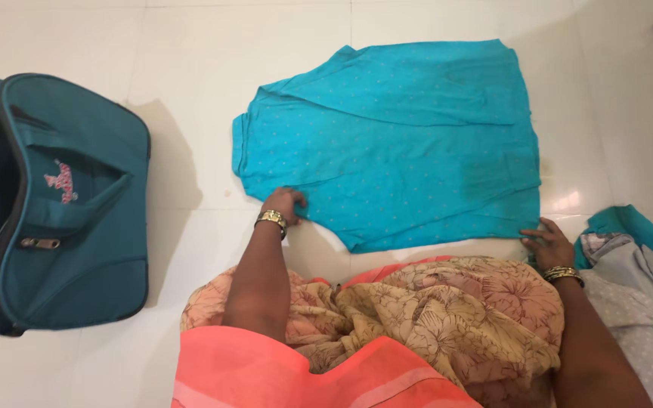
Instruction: The person buttons a teal shirt and then folds it by hand while sitting on the floor.
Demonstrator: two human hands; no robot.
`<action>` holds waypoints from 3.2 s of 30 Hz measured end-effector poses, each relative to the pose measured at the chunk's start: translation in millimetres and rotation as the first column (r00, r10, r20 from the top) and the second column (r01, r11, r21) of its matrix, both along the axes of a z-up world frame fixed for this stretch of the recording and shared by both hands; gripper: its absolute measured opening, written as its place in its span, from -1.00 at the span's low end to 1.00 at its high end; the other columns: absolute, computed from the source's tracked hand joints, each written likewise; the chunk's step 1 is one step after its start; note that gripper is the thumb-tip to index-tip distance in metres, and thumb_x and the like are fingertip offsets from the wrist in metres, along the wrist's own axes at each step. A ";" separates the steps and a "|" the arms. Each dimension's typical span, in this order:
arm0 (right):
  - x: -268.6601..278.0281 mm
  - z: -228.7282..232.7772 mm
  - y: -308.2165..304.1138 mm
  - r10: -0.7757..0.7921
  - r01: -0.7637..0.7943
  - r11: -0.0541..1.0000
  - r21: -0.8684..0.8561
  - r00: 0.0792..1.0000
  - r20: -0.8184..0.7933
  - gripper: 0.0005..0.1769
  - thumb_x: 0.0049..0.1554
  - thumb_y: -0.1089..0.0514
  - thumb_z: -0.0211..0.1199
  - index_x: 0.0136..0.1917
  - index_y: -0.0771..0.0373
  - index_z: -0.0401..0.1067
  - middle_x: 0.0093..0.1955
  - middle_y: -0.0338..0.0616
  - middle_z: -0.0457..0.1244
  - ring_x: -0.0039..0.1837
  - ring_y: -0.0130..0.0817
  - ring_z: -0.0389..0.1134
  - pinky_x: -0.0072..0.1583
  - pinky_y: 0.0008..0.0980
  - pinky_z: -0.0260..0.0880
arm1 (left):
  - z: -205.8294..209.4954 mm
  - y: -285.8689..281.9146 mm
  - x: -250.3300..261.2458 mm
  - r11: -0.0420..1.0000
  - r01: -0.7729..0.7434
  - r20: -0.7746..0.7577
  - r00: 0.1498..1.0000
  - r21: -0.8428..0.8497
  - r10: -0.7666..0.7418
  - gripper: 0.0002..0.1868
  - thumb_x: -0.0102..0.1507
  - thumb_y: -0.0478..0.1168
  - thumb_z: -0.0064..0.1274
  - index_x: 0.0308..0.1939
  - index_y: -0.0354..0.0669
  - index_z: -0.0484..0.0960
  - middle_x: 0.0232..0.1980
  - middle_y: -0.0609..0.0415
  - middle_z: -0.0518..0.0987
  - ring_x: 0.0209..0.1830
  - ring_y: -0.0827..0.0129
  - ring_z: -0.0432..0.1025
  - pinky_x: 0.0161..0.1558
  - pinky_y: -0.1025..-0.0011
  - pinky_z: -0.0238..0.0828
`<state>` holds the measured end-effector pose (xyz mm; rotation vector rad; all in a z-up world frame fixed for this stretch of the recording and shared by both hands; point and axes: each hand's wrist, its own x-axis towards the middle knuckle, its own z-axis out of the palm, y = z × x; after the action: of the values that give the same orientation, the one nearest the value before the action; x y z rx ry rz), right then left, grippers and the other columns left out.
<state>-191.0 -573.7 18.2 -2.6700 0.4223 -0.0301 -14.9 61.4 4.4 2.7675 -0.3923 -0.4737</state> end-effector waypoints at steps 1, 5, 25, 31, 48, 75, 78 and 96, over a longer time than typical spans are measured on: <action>-0.3 0.3 -1.4 0.015 -0.015 1.000 -0.010 1.000 0.017 -0.67 0.01 -0.01 0.46 0.09 -0.17 0.65 0.58 -0.25 0.20 0.40 -0.14 0.33 0.35 -0.16 0.35 | 2.6 -2.9 1.8 1.000 0.006 0.004 1.000 0.022 -0.007 -0.44 -0.22 -0.17 0.56 -0.17 0.20 0.69 0.11 0.18 0.58 0.24 0.18 0.38 0.24 0.25 0.34; 0.6 -5.9 -4.3 -0.081 0.075 0.983 0.169 0.996 0.029 -0.71 0.02 0.08 0.45 0.06 -0.07 0.65 0.57 -0.30 0.20 0.43 -0.19 0.31 0.34 -0.22 0.36 | -2.0 -8.1 2.1 0.996 0.031 0.060 0.998 0.082 -0.036 -0.59 -0.15 -0.14 0.53 -0.28 0.18 0.68 0.04 0.18 0.57 0.22 0.18 0.38 0.19 0.19 0.35; 186.0 -2.9 -45.0 -0.251 0.204 0.962 0.181 0.921 0.297 -0.81 0.18 0.20 0.39 0.09 0.21 0.53 0.00 0.02 0.39 0.04 -0.16 0.43 0.11 -0.19 0.42 | -32.2 28.1 44.0 0.954 -0.227 -0.271 0.947 -0.194 0.170 -0.65 0.21 0.03 0.20 -0.01 0.00 0.66 0.00 -0.16 0.68 0.05 -0.01 0.55 0.09 0.13 0.46; 211.9 -17.7 4.5 -0.406 0.409 0.912 0.046 0.879 0.249 -0.84 0.27 0.11 0.31 0.11 0.09 0.43 -0.06 0.16 0.37 0.01 0.19 0.40 0.02 0.09 0.35 | -12.0 16.8 48.6 0.935 -0.313 -0.239 0.933 -0.167 0.270 -0.70 0.28 0.02 0.12 0.00 0.01 0.62 -0.01 -0.20 0.67 0.02 -0.09 0.55 0.06 0.07 0.46; 222.2 -44.6 0.2 -0.198 0.239 0.960 -0.144 0.948 0.250 -0.78 0.32 -0.08 0.25 0.11 0.04 0.43 0.02 -0.01 0.39 0.04 0.10 0.40 0.04 0.05 0.35 | 27.0 -18.2 64.9 0.902 -0.247 -0.297 0.885 0.354 0.359 -0.58 0.19 0.21 0.19 0.05 0.26 0.61 0.06 0.02 0.64 0.09 -0.01 0.52 0.02 0.01 0.47; 243.2 -33.3 -7.2 -0.282 0.297 0.953 -0.052 0.938 0.200 -0.60 0.25 -0.21 0.32 0.10 0.12 0.44 -0.03 0.02 0.38 0.04 0.09 0.40 0.06 0.04 0.35 | -5.1 -157.3 15.5 0.976 0.158 0.168 0.969 0.147 -0.182 0.13 0.16 0.61 -0.32 0.59 0.01 -0.10 0.64 0.09 -0.03 0.64 0.27 -0.20 0.45 -0.33 -0.62; 247.7 -30.3 -5.6 -0.255 0.284 0.957 -0.065 0.926 0.279 -0.57 0.19 -0.15 0.34 0.16 0.16 0.42 0.07 0.06 0.35 0.12 0.12 0.35 0.12 0.08 0.29 | -1.4 -159.1 15.6 0.972 0.151 0.127 0.976 0.182 -0.175 0.17 0.13 0.63 -0.31 0.59 0.02 -0.12 0.65 0.10 -0.07 0.64 0.29 -0.23 0.46 -0.31 -0.63; 210.3 -19.8 164.9 0.739 -0.769 0.624 -0.137 0.638 -0.218 -0.11 0.21 -0.39 -0.03 0.65 -0.01 -0.10 0.70 -0.11 -0.20 0.68 -0.02 -0.27 0.56 0.16 -0.39 | -0.9 -156.4 13.9 0.980 0.146 0.121 0.979 0.135 -0.163 0.17 0.15 0.63 -0.33 0.62 0.01 -0.17 0.67 0.11 -0.09 0.67 0.30 -0.27 0.51 -0.18 -0.67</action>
<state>19.3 -408.7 -1.6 -2.8484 -0.7569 0.3951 -1.0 -95.0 3.5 2.9132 -0.6339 -0.3639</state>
